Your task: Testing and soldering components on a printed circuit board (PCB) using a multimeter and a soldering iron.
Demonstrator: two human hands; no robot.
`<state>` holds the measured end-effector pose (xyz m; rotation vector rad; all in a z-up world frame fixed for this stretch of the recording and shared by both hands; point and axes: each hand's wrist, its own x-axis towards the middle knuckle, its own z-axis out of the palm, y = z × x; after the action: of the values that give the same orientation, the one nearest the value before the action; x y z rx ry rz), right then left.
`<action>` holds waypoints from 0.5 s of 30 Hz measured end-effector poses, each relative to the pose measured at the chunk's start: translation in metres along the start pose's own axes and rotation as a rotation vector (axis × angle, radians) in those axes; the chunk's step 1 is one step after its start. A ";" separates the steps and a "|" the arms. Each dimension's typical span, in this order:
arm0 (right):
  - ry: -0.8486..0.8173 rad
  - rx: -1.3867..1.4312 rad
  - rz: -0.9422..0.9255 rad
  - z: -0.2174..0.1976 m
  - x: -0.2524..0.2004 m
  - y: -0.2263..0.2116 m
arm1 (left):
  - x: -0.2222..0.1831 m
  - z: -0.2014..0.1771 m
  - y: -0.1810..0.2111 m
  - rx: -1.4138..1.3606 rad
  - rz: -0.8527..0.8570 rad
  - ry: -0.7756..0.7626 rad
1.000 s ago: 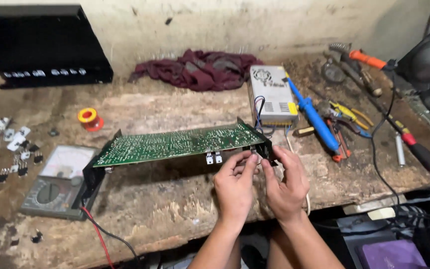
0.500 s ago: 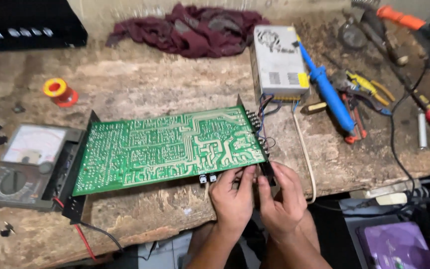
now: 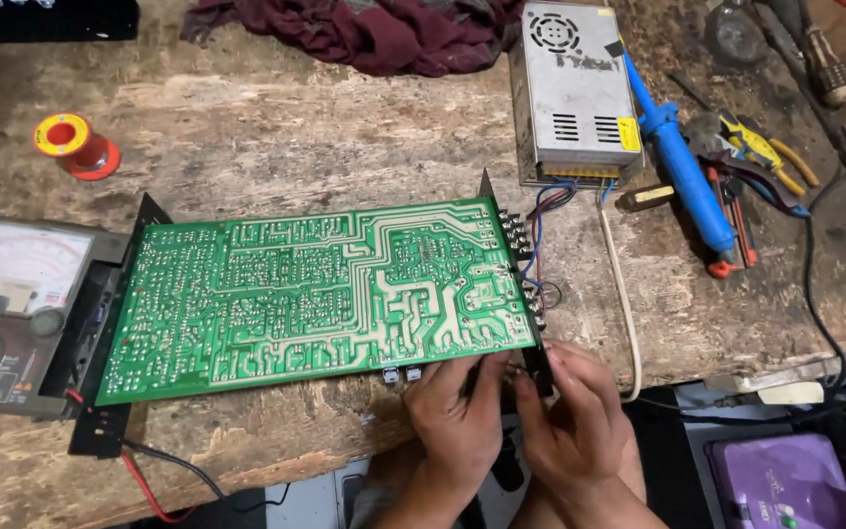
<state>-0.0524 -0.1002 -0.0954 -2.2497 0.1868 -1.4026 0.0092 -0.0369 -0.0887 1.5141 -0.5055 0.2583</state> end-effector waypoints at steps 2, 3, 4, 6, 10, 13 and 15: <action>0.001 -0.003 0.021 0.000 -0.001 -0.001 | 0.003 -0.001 0.001 -0.028 -0.001 -0.013; 0.004 -0.005 0.043 0.000 -0.002 -0.002 | 0.003 -0.002 0.002 -0.056 0.000 -0.026; 0.002 -0.005 0.044 0.000 -0.001 -0.001 | 0.004 -0.002 0.002 -0.055 -0.002 -0.027; 0.002 -0.023 0.010 -0.001 0.000 -0.001 | 0.005 -0.001 0.003 -0.087 0.000 -0.030; 0.027 0.008 0.007 0.000 -0.001 0.002 | 0.002 -0.003 0.000 -0.080 -0.076 -0.046; 0.001 0.081 0.043 -0.005 0.000 0.009 | 0.002 -0.004 -0.001 -0.060 -0.030 -0.043; 0.086 0.144 0.043 -0.007 0.013 0.014 | 0.005 -0.006 0.000 0.041 -0.028 -0.078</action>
<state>-0.0506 -0.1191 -0.0893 -2.0596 0.1570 -1.4436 0.0146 -0.0319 -0.0866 1.5751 -0.5429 0.1892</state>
